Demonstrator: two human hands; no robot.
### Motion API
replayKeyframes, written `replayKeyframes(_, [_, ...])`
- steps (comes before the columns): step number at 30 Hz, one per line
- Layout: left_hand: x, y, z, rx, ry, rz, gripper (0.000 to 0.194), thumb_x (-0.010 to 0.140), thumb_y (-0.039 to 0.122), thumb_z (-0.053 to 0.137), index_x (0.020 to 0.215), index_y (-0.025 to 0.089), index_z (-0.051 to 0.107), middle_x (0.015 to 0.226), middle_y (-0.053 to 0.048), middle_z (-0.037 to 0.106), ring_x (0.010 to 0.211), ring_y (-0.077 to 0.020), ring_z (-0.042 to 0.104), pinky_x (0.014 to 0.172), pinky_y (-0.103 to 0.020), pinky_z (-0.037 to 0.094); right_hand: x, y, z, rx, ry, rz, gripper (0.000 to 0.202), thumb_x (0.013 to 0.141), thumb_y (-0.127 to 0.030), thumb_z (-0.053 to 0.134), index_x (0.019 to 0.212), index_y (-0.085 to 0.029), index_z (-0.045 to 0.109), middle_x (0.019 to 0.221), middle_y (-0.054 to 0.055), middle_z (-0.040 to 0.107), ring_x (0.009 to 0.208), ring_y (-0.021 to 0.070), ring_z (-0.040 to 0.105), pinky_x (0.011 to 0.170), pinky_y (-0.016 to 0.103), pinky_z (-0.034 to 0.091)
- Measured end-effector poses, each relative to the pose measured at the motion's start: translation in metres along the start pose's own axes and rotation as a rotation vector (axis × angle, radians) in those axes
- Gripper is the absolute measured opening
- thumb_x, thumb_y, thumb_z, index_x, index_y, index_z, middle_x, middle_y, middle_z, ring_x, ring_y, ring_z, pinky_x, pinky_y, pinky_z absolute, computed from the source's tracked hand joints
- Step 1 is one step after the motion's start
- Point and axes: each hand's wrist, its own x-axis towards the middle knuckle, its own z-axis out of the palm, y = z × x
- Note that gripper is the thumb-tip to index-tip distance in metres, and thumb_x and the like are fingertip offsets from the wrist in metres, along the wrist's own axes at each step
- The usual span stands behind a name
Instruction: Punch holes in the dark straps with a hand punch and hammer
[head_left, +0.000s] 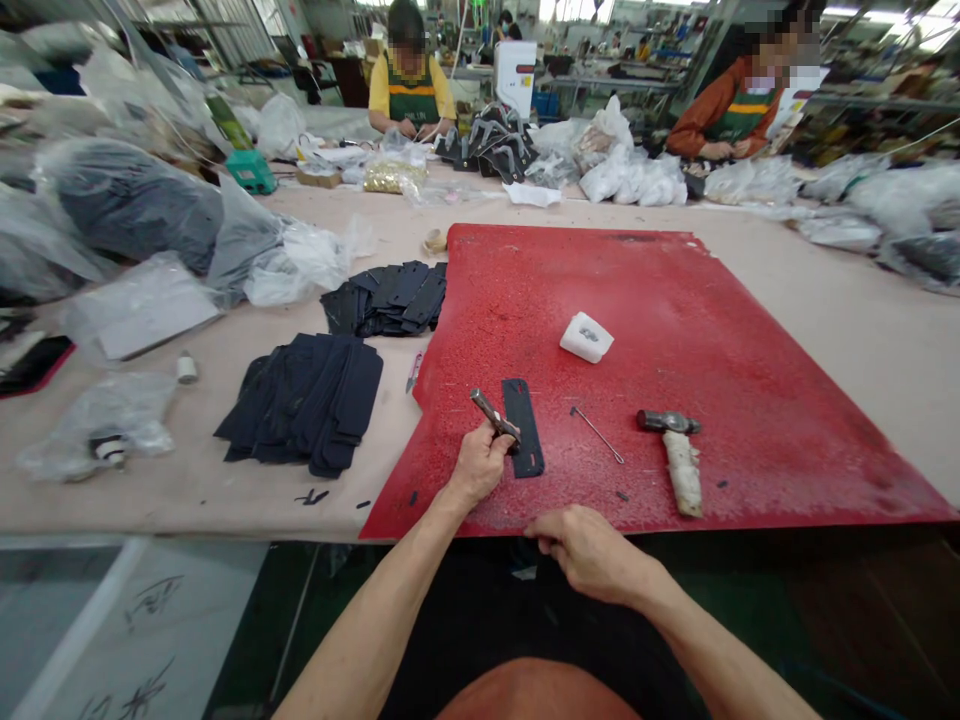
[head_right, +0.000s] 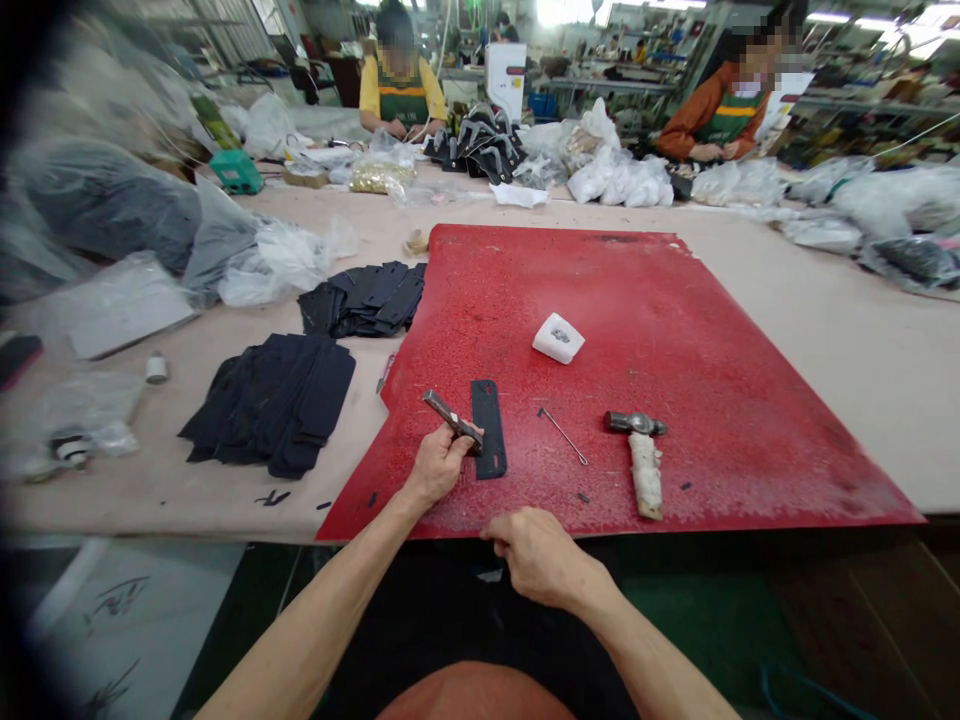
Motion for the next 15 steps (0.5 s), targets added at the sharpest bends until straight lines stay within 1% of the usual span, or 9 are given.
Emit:
replayKeyframes(2, [0.001,0.0,0.0,-0.003,-0.002,-0.014,0.019,0.088,0.019,0.052,0.097,0.017,0.068,0.089,-0.004,0.072,0.08,-0.0164,0.068,0.078,-0.029,0.054,-0.002,0.001,0.006,-0.078,0.143,0.135,0.027,0.079,-0.007,0.049,0.081,-0.022,0.072,0.079,0.002,0.073,0.077,0.0171,0.066,0.07,0.026,0.04])
replayKeyframes(4, [0.001,0.0,0.001,-0.001,-0.001,-0.022,0.02,0.088,0.02,0.052,0.098,0.017,0.068,0.09,-0.005,0.072,0.081,-0.0171,0.068,0.079,-0.03,0.054,0.008,0.003,0.005,-0.107,0.303,0.269,0.02,0.086,-0.017,0.051,0.082,-0.021,0.07,0.081,0.004,0.072,0.078,0.0191,0.066,0.072,0.028,0.041])
replayKeyframes(6, [0.002,0.002,-0.001,0.006,0.001,-0.015,0.021,0.088,0.021,0.051,0.098,0.017,0.069,0.091,-0.006,0.073,0.082,-0.0182,0.069,0.079,-0.031,0.054,0.026,0.002,0.0,-0.123,0.445,0.334,0.015,0.087,-0.027,0.056,0.092,-0.02,0.068,0.09,0.007,0.071,0.084,0.0219,0.065,0.077,0.03,0.043])
replayKeyframes(8, [0.0,0.006,-0.004,0.015,0.004,-0.001,0.022,0.087,0.024,0.051,0.098,0.017,0.069,0.091,-0.007,0.073,0.082,-0.0197,0.069,0.079,-0.033,0.055,0.046,-0.004,-0.004,-0.157,0.527,0.35,0.027,0.084,-0.033,0.062,0.106,-0.018,0.064,0.1,0.011,0.068,0.095,0.0256,0.063,0.082,0.034,0.045])
replayKeyframes(10, [-0.002,0.008,-0.008,0.03,0.023,0.002,0.023,0.086,0.027,0.05,0.093,0.019,0.071,0.089,-0.007,0.074,0.083,-0.022,0.07,0.079,-0.036,0.056,0.066,-0.013,-0.004,-0.198,0.528,0.347,0.044,0.078,-0.034,0.068,0.117,-0.016,0.059,0.112,0.015,0.064,0.105,0.03,0.06,0.088,0.04,0.046])
replayKeyframes(12, [-0.001,0.007,-0.012,0.025,0.077,-0.013,0.023,0.083,0.033,0.052,0.089,0.024,0.073,0.089,-0.006,0.076,0.084,-0.025,0.072,0.078,-0.038,0.058,0.086,-0.019,-0.001,-0.222,0.492,0.394,0.055,0.072,-0.027,0.072,0.123,-0.015,0.057,0.124,0.019,0.059,0.115,0.0354,0.057,0.092,0.046,0.046])
replayKeyframes(13, [0.0,0.006,-0.014,0.008,0.127,-0.026,0.022,0.08,0.037,0.055,0.084,0.027,0.074,0.084,-0.005,0.076,0.08,-0.0265,0.073,0.075,-0.038,0.059,0.095,-0.02,0.0,-0.21,0.466,0.414,0.061,0.069,-0.023,0.074,0.126,-0.014,0.056,0.132,0.023,0.054,0.122,0.0383,0.053,0.094,0.048,0.045])
replayKeyframes(14, [0.002,0.006,-0.015,-0.017,0.172,-0.041,0.019,0.076,0.04,0.058,0.081,0.03,0.075,0.081,-0.003,0.077,0.077,-0.0283,0.073,0.071,-0.039,0.06,0.102,-0.019,0.0,-0.185,0.458,0.443,0.065,0.066,-0.019,0.076,0.127,-0.015,0.055,0.135,0.024,0.051,0.122,0.0399,0.053,0.094,0.049,0.046])
replayKeyframes(15, [0.004,0.007,-0.017,-0.039,0.198,-0.047,0.016,0.073,0.041,0.062,0.079,0.035,0.075,0.08,-0.001,0.077,0.078,-0.0302,0.074,0.07,-0.041,0.061,0.106,-0.017,-0.003,-0.131,0.45,0.451,0.064,0.063,-0.015,0.078,0.124,-0.018,0.057,0.133,0.023,0.053,0.116,0.0399,0.057,0.091,0.05,0.047])
